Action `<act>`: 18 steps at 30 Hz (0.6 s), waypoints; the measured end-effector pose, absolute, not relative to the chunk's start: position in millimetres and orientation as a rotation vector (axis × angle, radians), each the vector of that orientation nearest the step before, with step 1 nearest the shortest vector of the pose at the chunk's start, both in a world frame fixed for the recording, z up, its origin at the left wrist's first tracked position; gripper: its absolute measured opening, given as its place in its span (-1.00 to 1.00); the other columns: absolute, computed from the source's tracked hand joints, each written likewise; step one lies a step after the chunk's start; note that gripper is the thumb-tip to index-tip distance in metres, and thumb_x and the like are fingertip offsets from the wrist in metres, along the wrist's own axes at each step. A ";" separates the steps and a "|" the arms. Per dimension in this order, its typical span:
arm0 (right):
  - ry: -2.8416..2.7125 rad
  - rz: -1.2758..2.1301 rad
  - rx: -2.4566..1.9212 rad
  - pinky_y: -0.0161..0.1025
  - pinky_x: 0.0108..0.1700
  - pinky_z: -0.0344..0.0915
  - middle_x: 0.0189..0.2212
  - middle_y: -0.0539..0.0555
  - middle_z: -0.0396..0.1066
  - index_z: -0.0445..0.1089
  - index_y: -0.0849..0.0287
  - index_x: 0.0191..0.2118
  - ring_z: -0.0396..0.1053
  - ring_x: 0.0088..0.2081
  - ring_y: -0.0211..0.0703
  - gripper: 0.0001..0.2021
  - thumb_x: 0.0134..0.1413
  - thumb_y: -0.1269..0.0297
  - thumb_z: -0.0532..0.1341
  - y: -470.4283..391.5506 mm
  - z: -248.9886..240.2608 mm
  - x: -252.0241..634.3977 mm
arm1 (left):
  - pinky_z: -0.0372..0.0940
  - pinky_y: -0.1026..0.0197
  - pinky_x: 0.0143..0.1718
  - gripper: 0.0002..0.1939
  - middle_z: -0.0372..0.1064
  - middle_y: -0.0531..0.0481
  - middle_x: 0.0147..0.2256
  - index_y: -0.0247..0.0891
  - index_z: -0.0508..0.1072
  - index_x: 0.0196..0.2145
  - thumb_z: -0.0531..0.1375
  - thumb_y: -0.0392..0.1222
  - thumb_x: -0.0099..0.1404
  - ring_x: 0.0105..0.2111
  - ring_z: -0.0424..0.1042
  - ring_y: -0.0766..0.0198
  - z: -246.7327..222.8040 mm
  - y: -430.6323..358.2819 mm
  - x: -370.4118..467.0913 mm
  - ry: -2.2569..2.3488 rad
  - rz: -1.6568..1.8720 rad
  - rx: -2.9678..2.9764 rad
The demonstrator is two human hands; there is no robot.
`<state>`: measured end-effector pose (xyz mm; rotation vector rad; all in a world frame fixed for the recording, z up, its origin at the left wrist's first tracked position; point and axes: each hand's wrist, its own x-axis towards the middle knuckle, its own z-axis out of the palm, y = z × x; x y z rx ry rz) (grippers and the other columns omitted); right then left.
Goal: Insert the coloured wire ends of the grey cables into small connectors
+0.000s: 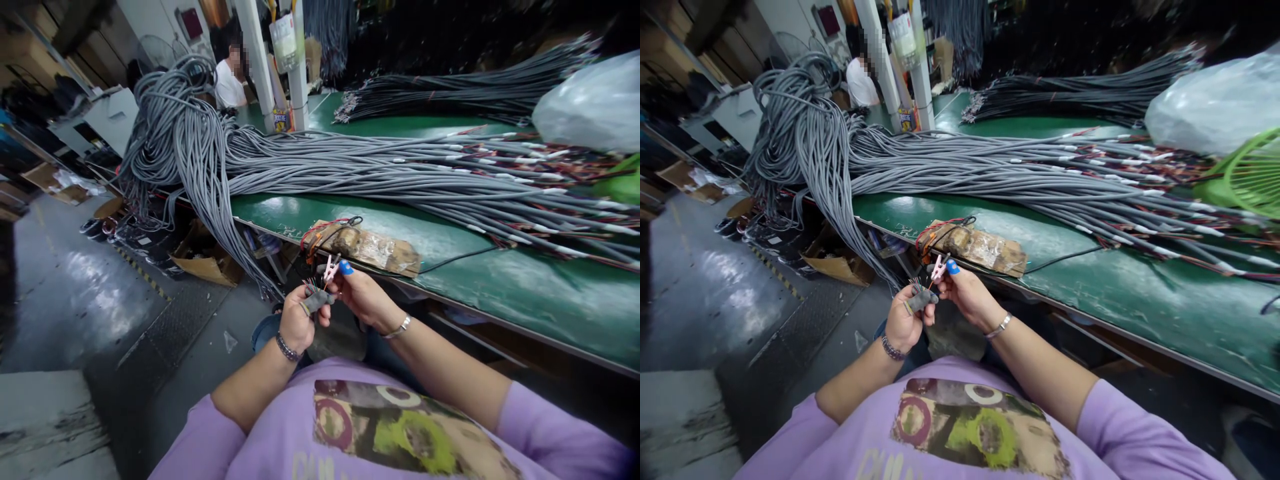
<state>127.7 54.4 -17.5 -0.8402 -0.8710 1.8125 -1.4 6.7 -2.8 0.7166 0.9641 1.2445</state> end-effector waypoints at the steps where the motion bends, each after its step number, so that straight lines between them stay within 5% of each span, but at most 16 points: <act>1: -0.930 1.714 -0.865 -0.35 -0.47 0.22 -0.52 0.01 0.33 0.41 0.19 -0.44 0.19 -0.52 -0.33 -0.58 -0.06 -0.14 0.22 54.6 -16.2 125.8 | 0.05 0.36 -0.75 -0.76 0.30 0.10 -0.70 -0.31 0.36 -0.55 0.28 -0.08 -0.03 -0.78 0.17 0.45 -2.5 8.1 -1.1 0.964 1.239 0.715; 18: -0.558 1.849 -0.767 -0.32 -0.51 0.26 -0.57 -0.02 0.36 0.37 0.16 -0.45 0.26 -0.57 -0.30 -0.58 -0.16 -0.16 0.29 66.2 -17.3 111.9 | -0.02 0.39 -0.78 -0.78 0.31 0.10 -0.71 -0.33 0.38 -0.52 0.25 -0.10 -0.03 -0.79 0.16 0.48 -18.3 15.1 2.1 1.015 1.165 0.713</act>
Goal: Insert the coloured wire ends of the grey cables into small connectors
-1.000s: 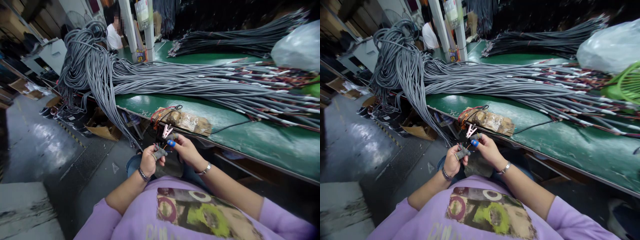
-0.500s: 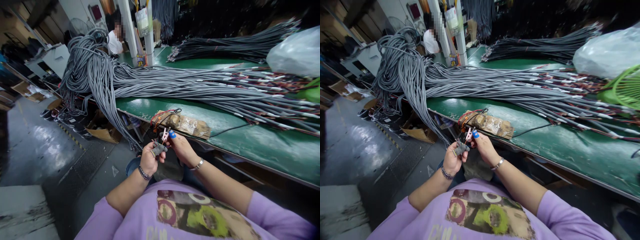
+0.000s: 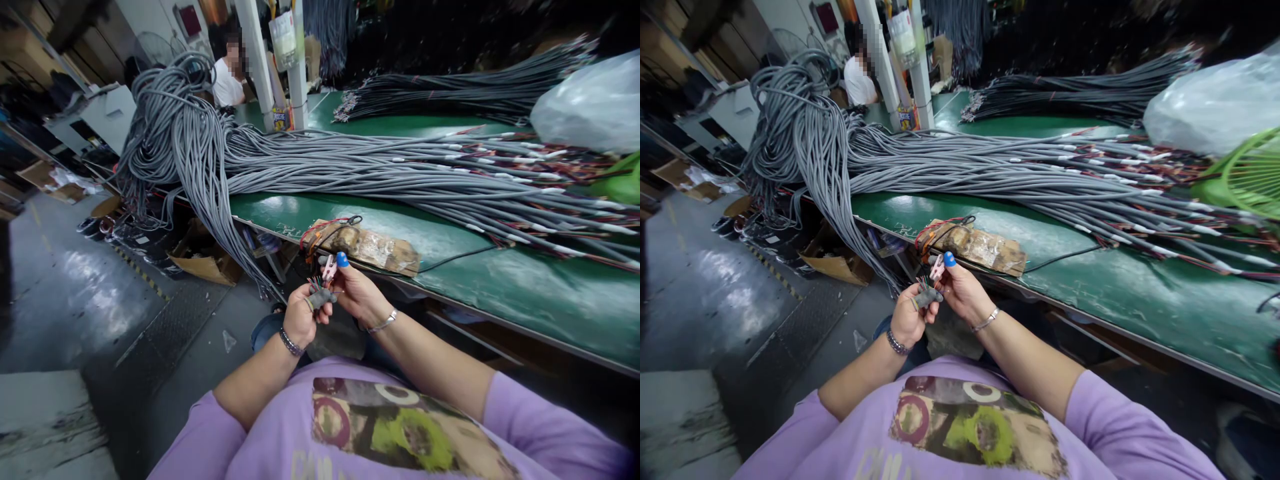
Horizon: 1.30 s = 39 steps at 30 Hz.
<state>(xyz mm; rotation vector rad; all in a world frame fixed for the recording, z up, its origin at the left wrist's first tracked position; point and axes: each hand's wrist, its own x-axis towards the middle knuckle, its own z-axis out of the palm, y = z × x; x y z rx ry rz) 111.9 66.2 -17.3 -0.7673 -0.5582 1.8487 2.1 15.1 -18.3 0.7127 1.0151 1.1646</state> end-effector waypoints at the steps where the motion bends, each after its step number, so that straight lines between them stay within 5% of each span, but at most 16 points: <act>1: -0.569 1.857 -0.770 -0.31 -0.50 0.27 -0.57 -0.01 0.37 0.37 0.16 -0.44 0.28 -0.55 -0.28 -0.56 -0.16 -0.18 0.27 65.6 -17.4 111.8 | -0.02 0.39 -0.77 -0.76 0.31 0.10 -0.71 -0.33 0.38 -0.52 0.25 -0.08 -0.03 -0.79 0.16 0.48 -17.9 15.0 1.8 1.023 1.161 0.713; 9: -0.641 1.949 -0.778 -0.27 -0.42 0.29 -0.44 0.08 0.42 0.38 0.14 -0.41 0.31 -0.47 -0.22 -0.46 0.01 -0.29 0.02 61.3 -14.2 121.0 | -0.01 0.39 -0.78 -0.73 0.30 0.10 -0.71 -0.31 0.35 -0.56 0.28 -0.05 -0.04 -0.79 0.15 0.49 -9.9 7.7 -0.8 1.039 1.216 0.733; 16: -0.720 1.886 -0.804 -0.31 -0.45 0.26 -0.48 0.02 0.38 0.44 0.15 -0.36 0.23 -0.51 -0.29 -0.62 -0.01 -0.11 0.21 59.5 -11.8 121.1 | 0.06 0.40 -0.75 -0.68 0.34 0.09 -0.66 -0.30 0.37 -0.51 0.30 0.02 -0.01 -0.76 0.20 0.48 -10.8 3.0 1.8 1.095 1.359 0.807; 21: -0.801 1.710 -0.858 -0.31 -0.42 0.26 -0.50 0.03 0.36 0.44 0.17 -0.44 0.24 -0.48 -0.27 -0.55 -0.06 -0.19 0.20 56.6 -15.9 118.9 | 0.06 0.40 -0.74 -0.70 0.35 0.09 -0.64 -0.31 0.39 -0.50 0.29 0.00 0.02 -0.75 0.21 0.48 -11.4 6.8 2.0 1.137 1.378 0.843; 39: -0.532 1.881 -0.745 -0.30 -0.47 0.25 -0.53 0.01 0.37 0.38 0.15 -0.48 0.23 -0.53 -0.28 -0.54 -0.11 -0.23 0.20 62.5 -16.7 111.4 | 0.05 0.40 -0.73 -0.75 0.33 0.09 -0.65 -0.31 0.40 -0.47 0.26 -0.05 0.05 -0.75 0.19 0.48 -15.4 10.7 5.3 1.162 1.349 0.859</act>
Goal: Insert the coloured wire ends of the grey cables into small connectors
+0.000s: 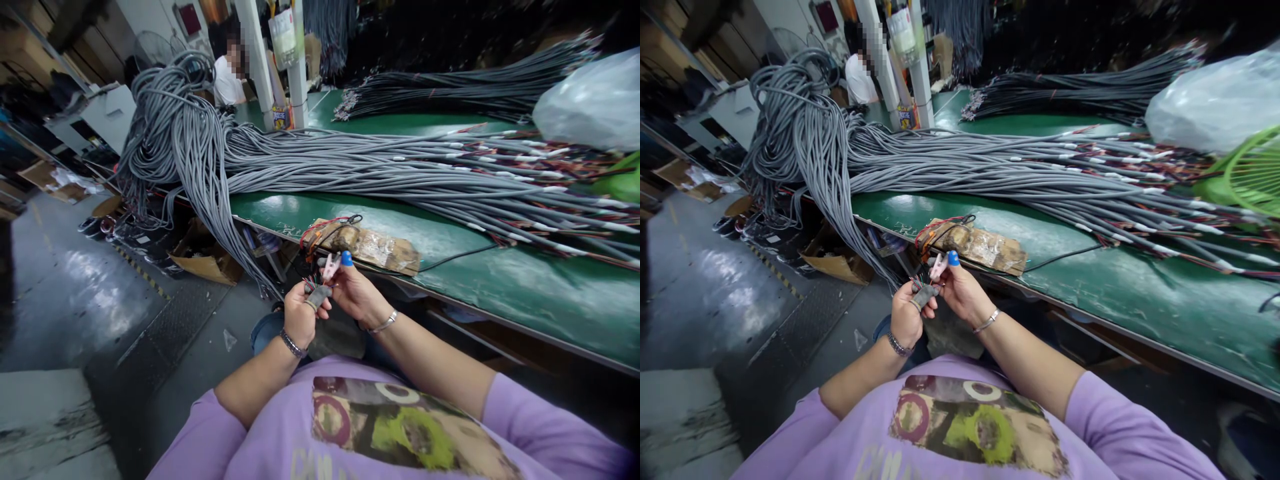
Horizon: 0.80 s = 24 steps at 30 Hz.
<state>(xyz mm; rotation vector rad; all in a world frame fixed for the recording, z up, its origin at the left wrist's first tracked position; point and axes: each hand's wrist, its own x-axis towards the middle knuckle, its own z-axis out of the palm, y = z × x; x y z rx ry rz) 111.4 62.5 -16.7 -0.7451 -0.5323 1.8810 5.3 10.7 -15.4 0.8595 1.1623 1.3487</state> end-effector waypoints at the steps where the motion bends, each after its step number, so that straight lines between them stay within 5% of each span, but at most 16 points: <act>1: -0.544 1.894 -0.742 -0.30 -0.47 0.26 -0.51 0.02 0.37 0.37 0.15 -0.48 0.24 -0.52 -0.28 -0.51 -0.08 -0.25 0.16 61.7 -16.7 112.7 | 0.05 0.39 -0.73 -0.74 0.33 0.09 -0.65 -0.31 0.40 -0.47 0.27 -0.04 0.05 -0.75 0.19 0.48 -15.7 9.5 4.5 1.161 1.351 0.860; 5: -0.579 1.965 -0.730 -0.31 -0.46 0.29 -0.44 0.06 0.42 0.40 0.15 -0.44 0.25 -0.50 -0.28 -0.48 -0.01 -0.27 0.07 60.2 -14.8 119.1 | 0.09 0.39 -0.72 -0.71 0.34 0.08 -0.64 -0.30 0.41 -0.46 0.26 0.01 0.07 -0.73 0.21 0.47 -14.7 4.0 -0.3 1.166 1.377 0.901; 9: -0.552 2.002 -0.755 -0.36 -0.44 0.32 -0.38 0.04 0.46 0.46 0.15 -0.38 0.30 -0.48 -0.32 -0.63 0.02 -0.10 0.19 61.2 -11.3 121.4 | 0.20 0.37 -0.66 -0.73 0.36 0.07 -0.60 -0.28 0.40 -0.43 0.24 0.01 0.12 -0.68 0.27 0.43 -11.1 3.2 -7.3 1.241 1.429 1.090; 24: -0.342 1.910 -0.751 -0.40 -0.46 0.32 -0.54 -0.02 0.45 0.44 0.21 -0.45 0.36 -0.53 -0.36 -0.68 -0.07 0.00 0.31 67.0 -14.5 112.5 | 0.33 0.30 -0.43 -0.92 0.48 -0.04 -0.47 -0.26 0.45 -0.36 0.16 -0.23 0.19 -0.50 0.43 0.32 -17.5 23.5 -15.3 1.560 1.477 2.074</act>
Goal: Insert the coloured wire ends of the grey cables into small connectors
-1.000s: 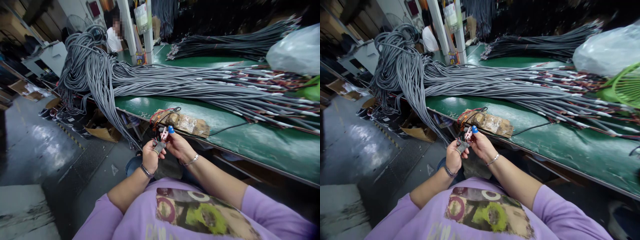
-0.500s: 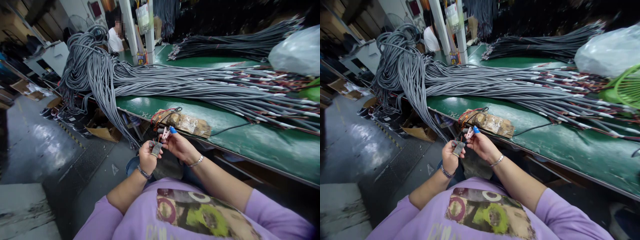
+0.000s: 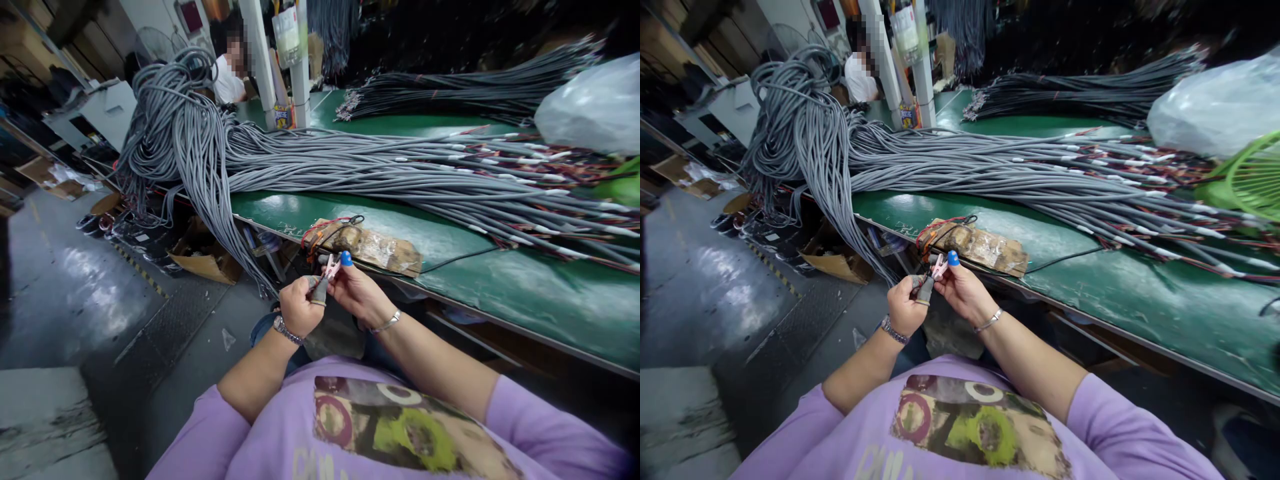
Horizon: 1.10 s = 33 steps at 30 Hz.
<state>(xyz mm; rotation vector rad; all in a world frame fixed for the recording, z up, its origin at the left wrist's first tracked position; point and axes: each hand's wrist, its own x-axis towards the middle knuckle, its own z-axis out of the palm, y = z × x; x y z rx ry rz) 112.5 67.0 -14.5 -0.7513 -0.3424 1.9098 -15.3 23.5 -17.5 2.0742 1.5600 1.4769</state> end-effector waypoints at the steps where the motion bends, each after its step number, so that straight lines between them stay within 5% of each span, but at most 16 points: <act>1: -0.309 1.908 -0.754 -0.41 -0.46 0.32 -0.55 -0.03 0.45 0.43 0.21 -0.45 0.36 -0.53 -0.36 -0.68 -0.07 0.01 0.31 67.5 -13.8 111.8 | 0.33 0.30 -0.43 -0.92 0.48 -0.04 -0.47 -0.26 0.45 -0.36 0.16 -0.24 0.19 -0.51 0.42 0.33 -18.2 23.2 -15.0 1.567 1.462 2.094; 9: -0.307 1.880 -0.750 -0.41 -0.47 0.32 -0.57 -0.03 0.45 0.41 0.20 -0.46 0.36 -0.54 -0.35 -0.67 -0.08 -0.01 0.31 66.4 -12.8 107.7 | 0.30 0.31 -0.45 -0.93 0.46 -0.03 -0.49 -0.26 0.44 -0.37 0.16 -0.25 0.19 -0.52 0.41 0.33 -18.5 16.7 -14.8 1.554 1.429 2.125; 16: -0.292 1.988 -0.730 -0.40 -0.50 0.31 -0.55 -0.01 0.43 0.39 0.18 -0.39 0.35 -0.54 -0.34 -0.56 0.10 -0.14 0.08 59.7 -15.9 117.5 | 0.30 0.31 -0.47 -0.92 0.44 0.00 -0.52 -0.25 0.42 -0.41 0.17 -0.21 0.20 -0.54 0.41 0.34 -18.2 9.8 -16.9 1.514 1.428 1.914; 22: -0.321 1.978 -0.871 -0.40 -0.49 0.32 -0.50 0.02 0.45 0.38 0.18 -0.45 0.35 -0.53 -0.33 -0.63 0.17 -0.01 0.07 55.6 -22.9 132.8 | 0.36 0.25 -0.37 -0.85 0.48 -0.04 -0.42 -0.25 0.44 -0.29 0.18 -0.14 0.22 -0.44 0.45 0.29 -18.8 1.1 -27.9 1.399 1.372 1.663; 27: -0.561 1.886 -1.045 -0.39 -0.48 0.31 -0.47 0.04 0.46 0.44 0.20 -0.42 0.33 -0.52 -0.34 -0.77 -0.02 0.11 0.28 45.9 -32.8 151.6 | 0.33 0.10 -0.08 -0.72 0.49 -0.14 -0.20 -0.24 0.45 -0.15 0.22 -0.10 0.20 -0.19 0.46 0.18 -26.5 -1.1 -53.8 1.323 1.463 1.505; 33: -0.817 1.757 -1.166 -0.39 -0.47 0.27 -0.52 -0.01 0.40 0.47 0.17 -0.43 0.26 -0.53 -0.35 -0.69 -0.27 0.05 0.40 31.0 -20.7 178.3 | 0.36 0.19 -0.27 -0.76 0.51 -0.09 -0.33 -0.27 0.48 -0.29 0.23 -0.05 0.17 -0.36 0.48 0.26 -46.5 -5.3 -95.4 1.478 1.583 1.045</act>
